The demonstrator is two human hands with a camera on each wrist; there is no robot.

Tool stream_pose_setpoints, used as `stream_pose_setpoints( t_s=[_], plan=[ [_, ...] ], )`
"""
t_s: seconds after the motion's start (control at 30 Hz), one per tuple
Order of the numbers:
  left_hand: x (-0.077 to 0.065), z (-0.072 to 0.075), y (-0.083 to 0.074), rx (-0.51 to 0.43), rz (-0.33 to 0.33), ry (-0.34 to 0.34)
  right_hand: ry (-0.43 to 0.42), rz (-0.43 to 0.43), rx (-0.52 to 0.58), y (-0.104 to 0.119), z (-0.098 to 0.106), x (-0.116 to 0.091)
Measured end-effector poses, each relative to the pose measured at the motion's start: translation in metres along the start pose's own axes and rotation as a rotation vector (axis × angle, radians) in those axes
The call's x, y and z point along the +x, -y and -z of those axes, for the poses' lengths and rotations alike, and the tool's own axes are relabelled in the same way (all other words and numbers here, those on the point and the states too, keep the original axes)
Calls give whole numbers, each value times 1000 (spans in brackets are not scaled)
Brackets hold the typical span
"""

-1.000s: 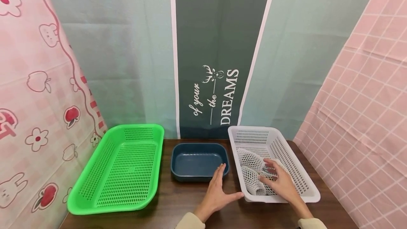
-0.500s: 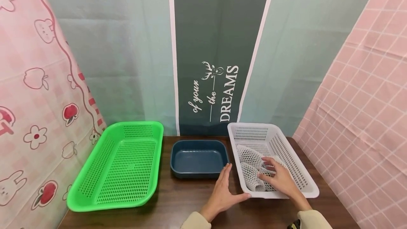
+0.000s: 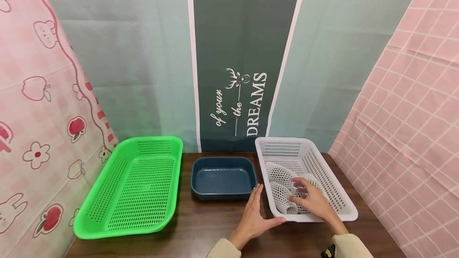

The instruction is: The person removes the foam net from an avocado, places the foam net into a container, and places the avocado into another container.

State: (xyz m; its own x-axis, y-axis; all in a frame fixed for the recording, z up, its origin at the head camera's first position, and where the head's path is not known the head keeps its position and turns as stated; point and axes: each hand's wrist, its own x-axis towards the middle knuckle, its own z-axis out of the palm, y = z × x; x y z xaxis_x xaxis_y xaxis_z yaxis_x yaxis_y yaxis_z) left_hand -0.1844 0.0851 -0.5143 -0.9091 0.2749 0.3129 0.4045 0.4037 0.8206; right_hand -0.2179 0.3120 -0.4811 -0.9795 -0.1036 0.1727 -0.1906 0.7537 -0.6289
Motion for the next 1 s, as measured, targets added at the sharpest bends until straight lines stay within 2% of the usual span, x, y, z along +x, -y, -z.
stream_pose_setpoints(
  t_s=[0.53,1.0],
  plan=[
    [6,-11,-1,4,-14,2,67,-88,-18,5,-4,10],
    [17,-18,-4,2,-31,23,125,-73,-139,13,-14,19]
  ],
)
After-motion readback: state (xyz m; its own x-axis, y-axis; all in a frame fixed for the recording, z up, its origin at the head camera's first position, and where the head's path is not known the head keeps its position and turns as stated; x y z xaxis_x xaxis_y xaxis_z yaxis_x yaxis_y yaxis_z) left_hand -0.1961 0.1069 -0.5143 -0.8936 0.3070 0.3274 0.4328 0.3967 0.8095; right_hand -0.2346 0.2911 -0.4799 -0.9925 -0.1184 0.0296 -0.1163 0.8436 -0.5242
